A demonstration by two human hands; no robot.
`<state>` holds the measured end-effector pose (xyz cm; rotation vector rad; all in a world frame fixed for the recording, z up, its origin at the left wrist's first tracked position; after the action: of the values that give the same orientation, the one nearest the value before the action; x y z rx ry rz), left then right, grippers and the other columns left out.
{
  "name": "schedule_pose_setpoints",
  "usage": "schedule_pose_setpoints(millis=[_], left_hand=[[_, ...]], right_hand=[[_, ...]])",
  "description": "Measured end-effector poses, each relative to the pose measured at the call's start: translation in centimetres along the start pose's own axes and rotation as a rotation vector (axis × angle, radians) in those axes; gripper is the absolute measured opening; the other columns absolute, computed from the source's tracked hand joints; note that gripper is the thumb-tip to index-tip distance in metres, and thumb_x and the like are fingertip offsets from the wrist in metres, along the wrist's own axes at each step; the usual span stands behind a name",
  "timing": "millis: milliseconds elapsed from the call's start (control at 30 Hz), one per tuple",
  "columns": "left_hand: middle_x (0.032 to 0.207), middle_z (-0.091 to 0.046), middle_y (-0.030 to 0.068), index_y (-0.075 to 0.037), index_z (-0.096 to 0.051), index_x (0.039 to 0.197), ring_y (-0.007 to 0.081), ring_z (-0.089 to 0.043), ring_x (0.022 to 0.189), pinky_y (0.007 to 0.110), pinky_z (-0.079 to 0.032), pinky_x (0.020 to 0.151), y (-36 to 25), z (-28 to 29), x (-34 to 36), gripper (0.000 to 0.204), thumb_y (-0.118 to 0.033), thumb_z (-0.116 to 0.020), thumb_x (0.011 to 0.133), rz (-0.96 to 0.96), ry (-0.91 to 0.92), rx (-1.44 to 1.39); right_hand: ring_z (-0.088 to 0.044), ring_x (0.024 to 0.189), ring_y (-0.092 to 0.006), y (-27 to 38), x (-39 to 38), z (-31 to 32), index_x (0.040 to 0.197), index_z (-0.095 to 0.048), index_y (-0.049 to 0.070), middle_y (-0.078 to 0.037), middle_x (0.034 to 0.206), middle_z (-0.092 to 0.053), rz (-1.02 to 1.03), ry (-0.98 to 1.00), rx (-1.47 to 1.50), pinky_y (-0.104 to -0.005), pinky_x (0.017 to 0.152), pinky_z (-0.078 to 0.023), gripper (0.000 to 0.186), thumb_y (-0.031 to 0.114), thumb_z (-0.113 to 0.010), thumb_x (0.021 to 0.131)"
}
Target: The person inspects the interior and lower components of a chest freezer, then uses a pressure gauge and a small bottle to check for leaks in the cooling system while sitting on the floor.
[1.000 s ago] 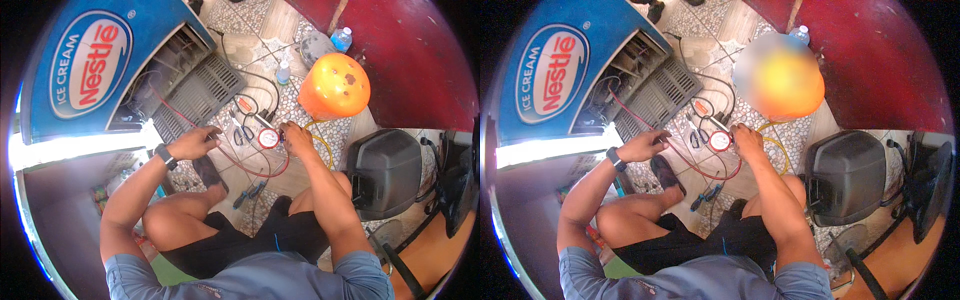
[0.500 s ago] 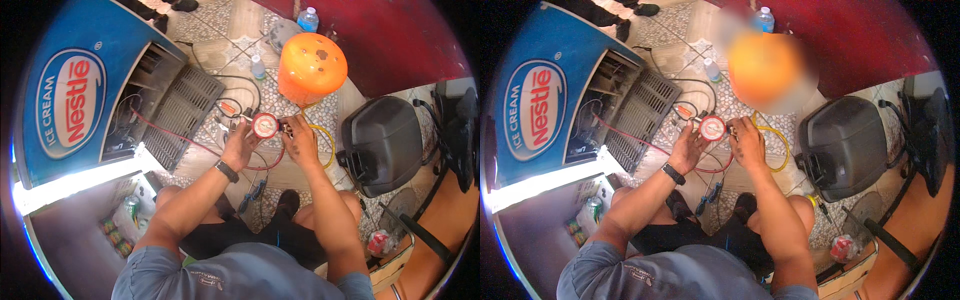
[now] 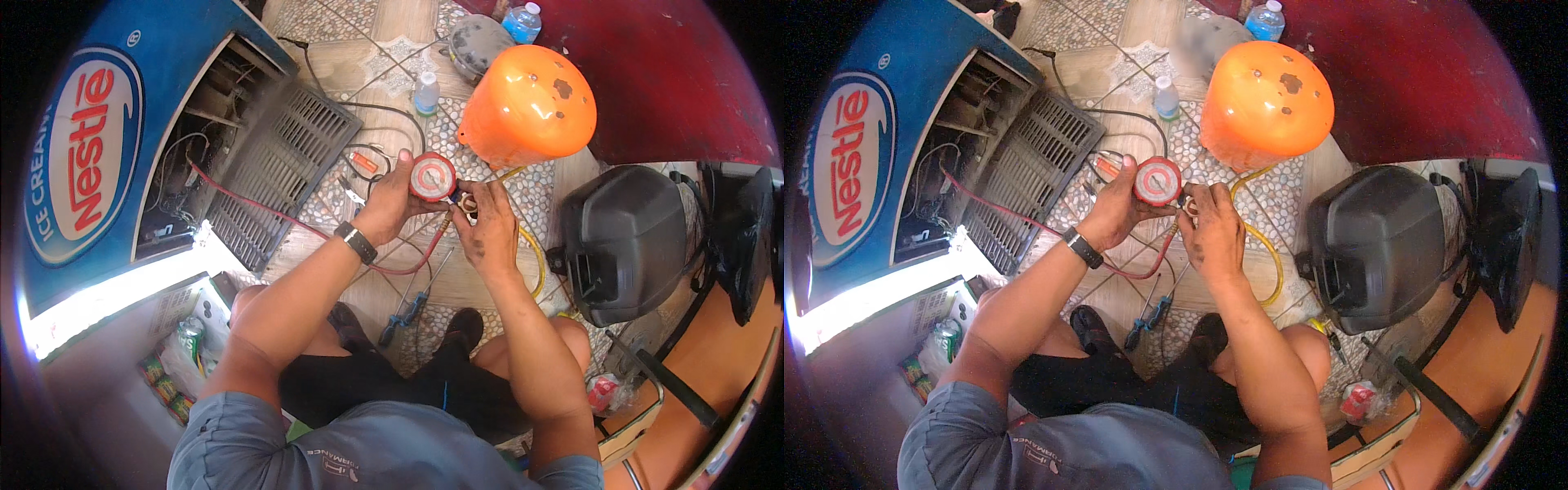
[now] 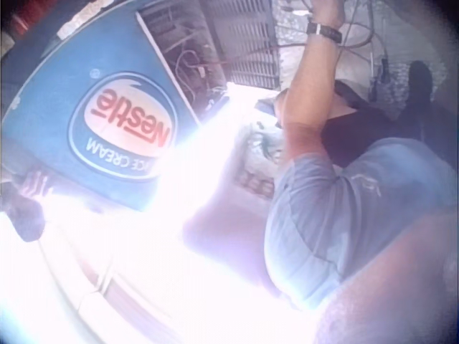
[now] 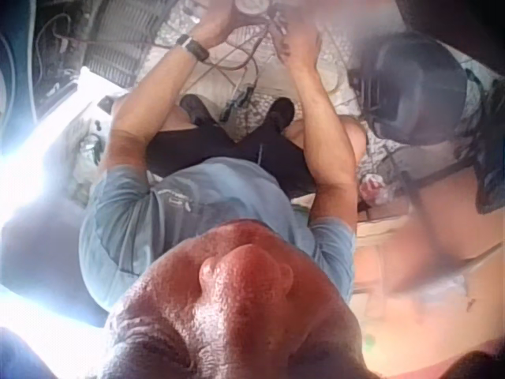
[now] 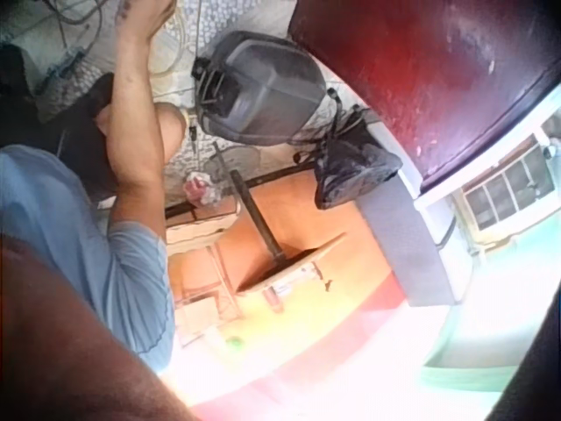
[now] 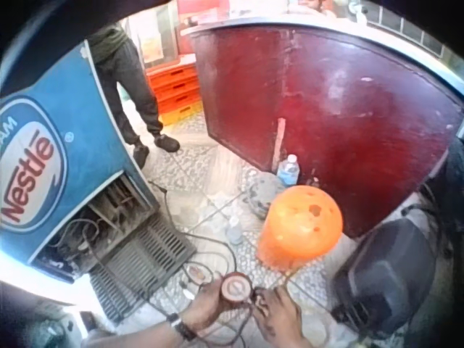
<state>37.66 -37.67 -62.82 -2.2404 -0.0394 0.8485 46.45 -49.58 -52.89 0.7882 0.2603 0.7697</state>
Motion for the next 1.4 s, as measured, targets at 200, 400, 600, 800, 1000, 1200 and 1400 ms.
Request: schedule_pose_setpoints(millis=[200,400,600,800,1000,1200,1400], left_hand=[[0.117,-0.070,0.0169,0.003,-0.057,0.129,0.0291,-0.075,0.097,0.042,-0.063,0.089,-1.1,1.5,0.7,0.080,-0.070,-0.038,0.103,0.067,-0.096,0.088],[0.114,-0.072,0.0165,0.002,-0.059,0.128,0.0301,-0.075,0.094,0.041,-0.063,0.088,-1.1,1.7,0.6,0.080,-0.071,-0.038,0.102,0.126,-0.102,0.100],[0.114,-0.072,0.0160,-0.001,-0.059,0.130,0.0292,-0.075,0.091,0.041,-0.062,0.088,-0.2,2.4,1.1,0.078,-0.071,-0.037,0.102,0.155,-0.139,0.092],[0.115,-0.072,0.0150,-0.004,-0.060,0.129,0.0265,-0.075,0.093,0.041,-0.062,0.086,1.0,2.9,1.7,0.076,-0.071,-0.037,0.103,0.207,-0.134,0.091],[0.124,-0.068,0.0119,-0.007,-0.056,0.136,0.0240,-0.071,0.106,0.041,-0.060,0.094,0.6,1.5,1.1,0.068,-0.065,-0.042,0.105,0.144,-0.085,0.096],[0.123,-0.069,0.0109,-0.005,-0.056,0.135,0.0221,-0.071,0.103,0.040,-0.061,0.092,0.8,1.7,0.6,0.071,-0.067,-0.044,0.103,0.110,-0.099,0.138],[0.120,-0.070,0.0086,-0.008,-0.058,0.135,0.0195,-0.072,0.093,0.039,-0.059,0.090,1.6,1.8,0.2,0.073,-0.071,-0.045,0.101,0.120,-0.109,0.117]], right_hand=[[-0.070,0.089,-0.0305,0.7,0.8,-0.7,0.115,-0.066,0.008,-0.013,0.101,-0.060,-0.012,0.018,0.010,-0.0428,0.076,-0.057,0.037,0.002,-0.077,0.081],[-0.070,0.091,-0.0319,0.7,1.5,-0.8,0.117,-0.066,0.007,-0.014,0.103,-0.061,-0.002,0.038,-0.011,-0.0442,0.078,-0.057,0.035,0.004,-0.076,0.083],[-0.069,0.093,-0.0344,0.0,1.7,-1.3,0.118,-0.065,0.007,-0.016,0.104,-0.061,-0.028,0.085,0.006,-0.0459,0.080,-0.056,0.035,0.007,-0.076,0.084],[-0.067,0.093,-0.0375,-1.4,1.8,-2.3,0.118,-0.064,0.007,-0.016,0.104,-0.060,-0.061,0.109,-0.004,-0.0472,0.080,-0.055,0.035,0.009,-0.077,0.085],[-0.067,0.093,-0.0370,-2.0,2.0,-2.5,0.117,-0.064,0.007,-0.016,0.102,-0.061,-0.066,0.129,0.003,-0.0472,0.079,-0.055,0.033,0.010,-0.077,0.086],[-0.068,0.096,-0.0372,-2.2,2.6,-2.6,0.118,-0.062,0.003,-0.017,0.106,-0.063,-0.049,0.151,-0.039,-0.0464,0.081,-0.056,0.036,0.018,-0.077,0.089],[-0.069,0.098,-0.0406,-3.3,2.6,-2.6,0.117,-0.063,0.000,-0.019,0.108,-0.066,-0.098,0.146,-0.193,-0.0500,0.082,-0.055,0.047,0.037,-0.076,0.091]])
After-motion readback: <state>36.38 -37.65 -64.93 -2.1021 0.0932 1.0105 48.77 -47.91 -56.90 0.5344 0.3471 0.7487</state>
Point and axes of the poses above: each hand's wrist, its own x-axis towards the middle knuckle, its own z-axis out of the back of the hand, y = z × x, the point moved 10 cm from there along x, towards the middle knuckle
